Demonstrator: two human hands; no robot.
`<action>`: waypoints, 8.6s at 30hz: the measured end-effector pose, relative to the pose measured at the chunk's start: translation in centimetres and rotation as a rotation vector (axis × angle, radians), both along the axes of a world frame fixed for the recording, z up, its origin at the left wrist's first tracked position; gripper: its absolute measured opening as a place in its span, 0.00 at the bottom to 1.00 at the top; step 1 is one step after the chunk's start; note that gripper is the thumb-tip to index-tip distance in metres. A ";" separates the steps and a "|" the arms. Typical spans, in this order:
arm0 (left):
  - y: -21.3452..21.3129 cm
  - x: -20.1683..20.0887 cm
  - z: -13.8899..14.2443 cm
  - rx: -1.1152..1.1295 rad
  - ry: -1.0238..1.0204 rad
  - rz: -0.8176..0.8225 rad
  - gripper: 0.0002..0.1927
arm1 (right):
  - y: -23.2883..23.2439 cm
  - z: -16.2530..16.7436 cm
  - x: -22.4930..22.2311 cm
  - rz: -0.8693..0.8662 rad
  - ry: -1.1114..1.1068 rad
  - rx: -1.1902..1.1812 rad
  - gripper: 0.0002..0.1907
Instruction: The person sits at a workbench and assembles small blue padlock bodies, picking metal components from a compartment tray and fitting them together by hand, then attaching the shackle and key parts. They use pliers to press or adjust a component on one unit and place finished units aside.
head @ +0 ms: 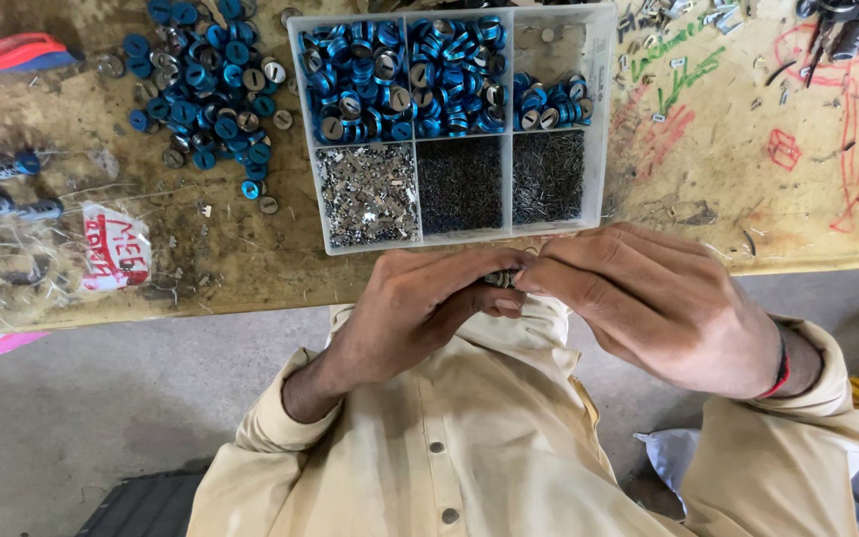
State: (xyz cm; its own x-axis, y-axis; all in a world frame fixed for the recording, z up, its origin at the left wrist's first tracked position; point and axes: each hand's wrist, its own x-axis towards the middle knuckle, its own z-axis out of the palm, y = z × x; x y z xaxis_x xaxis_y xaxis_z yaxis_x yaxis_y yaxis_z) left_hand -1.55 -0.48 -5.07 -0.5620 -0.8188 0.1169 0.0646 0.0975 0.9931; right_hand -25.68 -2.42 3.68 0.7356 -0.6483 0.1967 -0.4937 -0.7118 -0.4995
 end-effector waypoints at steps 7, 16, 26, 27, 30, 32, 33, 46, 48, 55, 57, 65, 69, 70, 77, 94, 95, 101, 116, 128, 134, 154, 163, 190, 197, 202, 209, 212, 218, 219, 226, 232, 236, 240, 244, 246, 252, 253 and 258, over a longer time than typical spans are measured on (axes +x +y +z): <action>-0.1 -0.1 0.1 -0.134 -0.065 0.069 0.22 | -0.2 0.7 0.6 0.072 0.142 -0.108 0.19; 0.1 -0.2 -0.4 -0.178 -0.113 0.094 0.23 | -0.4 0.9 1.5 0.096 0.197 -0.187 0.16; 0.1 -0.5 -0.8 -0.090 -0.118 0.058 0.21 | -1.7 0.4 0.3 0.057 0.016 0.137 0.20; 0.1 -0.5 -0.8 -0.057 -0.097 0.042 0.21 | -1.8 0.1 0.3 0.047 -0.035 0.169 0.19; 0.0 -0.7 -0.7 -0.265 -0.115 0.137 0.19 | -1.8 -0.4 0.2 0.035 -0.104 0.168 0.18; -0.1 -0.8 -0.5 -0.266 -0.138 0.137 0.19 | -1.7 -0.5 0.1 0.020 -0.100 0.143 0.18; -0.1 -0.8 -0.5 -0.267 -0.149 0.136 0.19 | -1.5 -0.5 0.0 0.005 -0.087 0.135 0.18; -0.7 -0.7 0.5 -0.108 -0.045 0.191 0.11 | 1.5 -2.5 1.3 -0.356 -0.098 0.207 0.26; -0.7 -0.6 0.7 -0.063 -0.008 0.180 0.10 | 2.1 -2.9 1.4 -0.405 -0.153 0.182 0.23; -0.6 -0.4 0.9 -0.003 0.049 0.175 0.10 | 2.6 -3.7 1.3 -0.316 -0.188 0.148 0.21; -0.4 -0.4 0.9 0.039 0.072 0.168 0.11 | 2.5 -3.6 1.3 -0.290 -0.164 0.123 0.20; 0.0 -0.8 0.5 -0.009 0.123 0.219 0.11 | 1.8 -2.6 1.6 -0.245 -0.121 0.111 0.22; 0.2 -0.9 0.3 -0.017 0.103 0.192 0.13 | 1.4 -3.1 1.7 -0.228 -0.203 0.122 0.22; 0.2 -0.9 0.3 -0.025 0.110 0.195 0.13 | 1.4 -3.2 1.6 -0.243 -0.198 0.136 0.22; 0.6 -1.1 0.4 -0.067 0.158 0.212 0.12 | 2.1 -4.2 1.2 -0.233 -0.246 0.074 0.22; 0.0 -0.2 1.5 0.036 0.138 0.445 0.08 | 2.3 -5.0 2.0 -0.312 -0.251 -0.014 0.23; -0.1 -0.1 1.6 0.050 0.148 0.451 0.08 | 2.3 -5.0 1.9 -0.310 -0.250 -0.012 0.23; -0.4 0.8 1.8 0.146 0.168 0.429 0.07 | 2.4 -4.7 1.5 -0.312 -0.271 0.053 0.21; -0.5 -1.0 1.8 0.332 0.232 0.186 0.19 | 4.6 -4.7 -2.1 -0.611 -0.192 0.096 0.19; -0.6 -2.0 2.4 -0.116 -0.059 0.295 0.17 | 4.4 -4.9 -2.1 -0.577 -0.164 -0.098 0.19; -0.4 -3.2 3.4 -0.237 0.038 0.246 0.15 | 5.6 -4.6 -1.8 -0.575 -0.214 -0.167 0.18; 1.5 -5.3 4.0 -0.279 -0.043 0.435 0.13 | 5.7 -6.0 -1.6 -0.478 -0.504 -0.290 0.17; 0.9 -5.5 3.6 -0.245 0.059 0.457 0.10 | 5.3 -6.9 -0.8 -0.504 -0.529 -0.239 0.16; -2.5 -3.2 4.1 -0.739 -0.176 0.307 0.13 | 4.9 -6.4 0.2 -0.504 -0.493 -0.124 0.17; -2.9 -1.7 4.3 -0.752 -0.337 0.152 0.17 | 4.9 -6.5 0.5 -0.518 -0.589 -0.014 0.17; -3.1 -1.4 4.7 -0.716 -0.327 0.121 0.17 | 5.2 -6.7 0.4 -0.558 -0.639 0.103 0.16; -3.0 -1.0 5.3 -0.770 -0.390 0.077 0.20 | 5.3 -6.7 0.4 -0.570 -0.613 0.124 0.15; -3.1 -0.9 5.5 -0.815 -0.427 0.065 0.22 | 5.2 -6.7 0.5 -0.559 -0.608 0.127 0.15; -3.3 -0.7 5.8 -0.811 -0.427 0.042 0.22 | 5.2 -6.4 0.4 -0.548 -0.616 0.142 0.15; -3.3 -0.7 5.7 -0.801 -0.418 0.040 0.21 | 5.2 -6.4 0.4 -0.551 -0.609 0.144 0.15; -3.5 -0.8 5.4 -0.700 -0.344 0.076 0.18 | 5.4 -6.4 0.3 -0.557 -0.617 0.154 0.15; -3.6 -1.4 5.0 -0.641 -0.312 0.119 0.15 | 5.7 -6.6 0.5 -0.614 -0.576 0.152 0.14; -3.6 -1.7 4.8 -0.602 -0.300 0.133 0.14 | 5.8 -6.6 0.6 -0.628 -0.590 0.159 0.14; -3.5 -2.0 4.7 -0.570 -0.274 0.187 0.13 | 5.9 -6.7 0.7 -0.640 -0.588 0.130 0.15; -3.3 -2.2 4.5 -0.549 -0.272 0.223 0.13 | 5.9 -6.6 0.8 -0.779 -0.451 0.188 0.15; -3.2 -2.3 4.5 -0.536 -0.258 0.216 0.15 | 5.9 -6.5 0.9 -0.788 -0.407 0.187 0.14; -2.9 -2.5 4.6 -0.554 -0.248 0.205 0.18 | 5.5 -5.7 1.1 -0.685 -0.385 0.038 0.12; -2.8 -2.6 4.7 -0.558 -0.257 0.212 0.18 | 5.5 -5.6 1.1 -0.674 -0.374 0.021 0.12; -2.6 -2.5 5.3 -0.546 -0.244 0.271 0.17 | 5.7 -5.7 1.6 -0.710 -0.428 0.051 0.11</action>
State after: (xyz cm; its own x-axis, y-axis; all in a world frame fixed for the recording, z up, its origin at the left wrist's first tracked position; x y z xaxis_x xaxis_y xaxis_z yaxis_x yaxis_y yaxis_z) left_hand -4.09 -3.12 0.27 -0.4074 -0.7940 0.4513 -0.2543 0.5732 0.7789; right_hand -24.10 3.24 -2.00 0.0158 -0.9458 0.3245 -0.5769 -0.2737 -0.7696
